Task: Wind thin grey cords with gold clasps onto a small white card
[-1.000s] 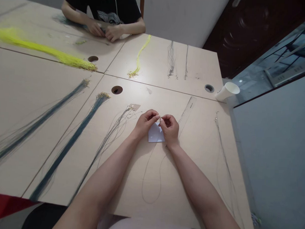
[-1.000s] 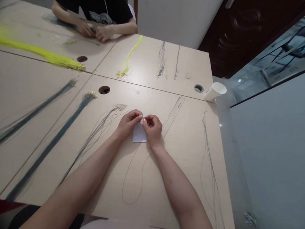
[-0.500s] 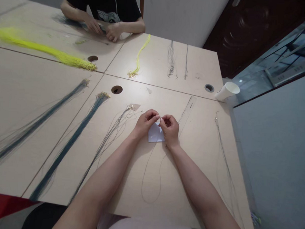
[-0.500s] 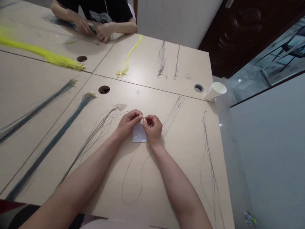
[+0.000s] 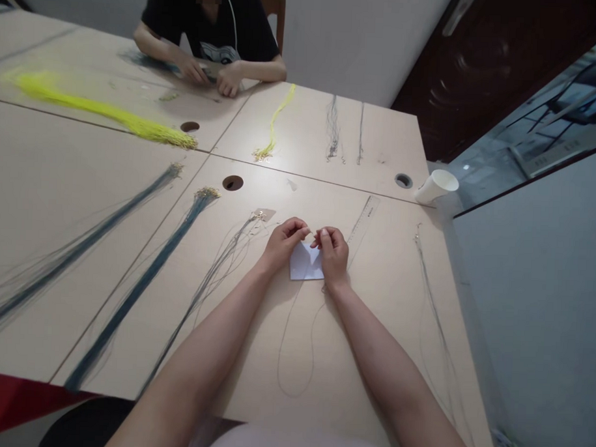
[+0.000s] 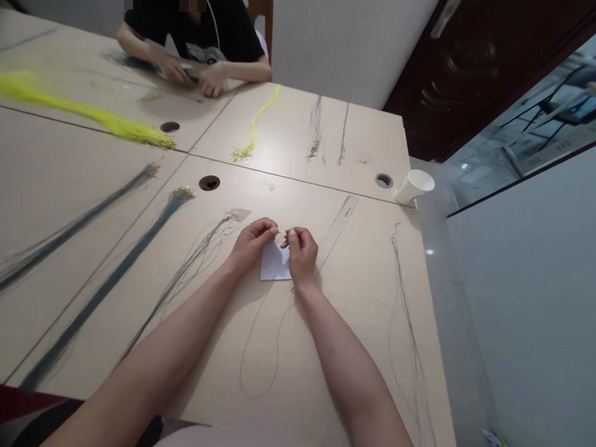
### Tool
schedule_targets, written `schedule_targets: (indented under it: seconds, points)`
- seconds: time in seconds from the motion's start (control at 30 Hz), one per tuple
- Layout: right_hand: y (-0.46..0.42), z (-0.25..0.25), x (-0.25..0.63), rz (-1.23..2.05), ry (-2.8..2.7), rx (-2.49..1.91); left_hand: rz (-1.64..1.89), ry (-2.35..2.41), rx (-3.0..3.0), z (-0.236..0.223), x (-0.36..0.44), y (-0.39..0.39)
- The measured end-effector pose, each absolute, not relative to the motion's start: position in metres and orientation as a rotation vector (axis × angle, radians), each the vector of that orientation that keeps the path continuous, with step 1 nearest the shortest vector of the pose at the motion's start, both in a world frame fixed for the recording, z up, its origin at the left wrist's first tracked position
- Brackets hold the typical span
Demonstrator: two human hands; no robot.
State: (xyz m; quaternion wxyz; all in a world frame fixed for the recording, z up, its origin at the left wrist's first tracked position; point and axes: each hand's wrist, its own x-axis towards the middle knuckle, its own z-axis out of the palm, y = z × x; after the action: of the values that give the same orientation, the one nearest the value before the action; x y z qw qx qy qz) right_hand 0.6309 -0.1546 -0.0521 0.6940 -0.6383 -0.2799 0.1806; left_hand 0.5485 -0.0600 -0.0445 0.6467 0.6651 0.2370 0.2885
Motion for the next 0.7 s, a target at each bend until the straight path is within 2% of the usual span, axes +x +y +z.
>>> schedule_targets:
  seconds: [0.33,0.7]
  points:
    - [-0.149,-0.060,0.635,0.468,-0.358,-1.187,0.726,0.572,1.532,-0.035,0.543,-0.068]
    - [-0.151,-0.058,0.648,0.696,-0.076,-0.754,0.682,0.543,1.144,0.003,0.538,-0.082]
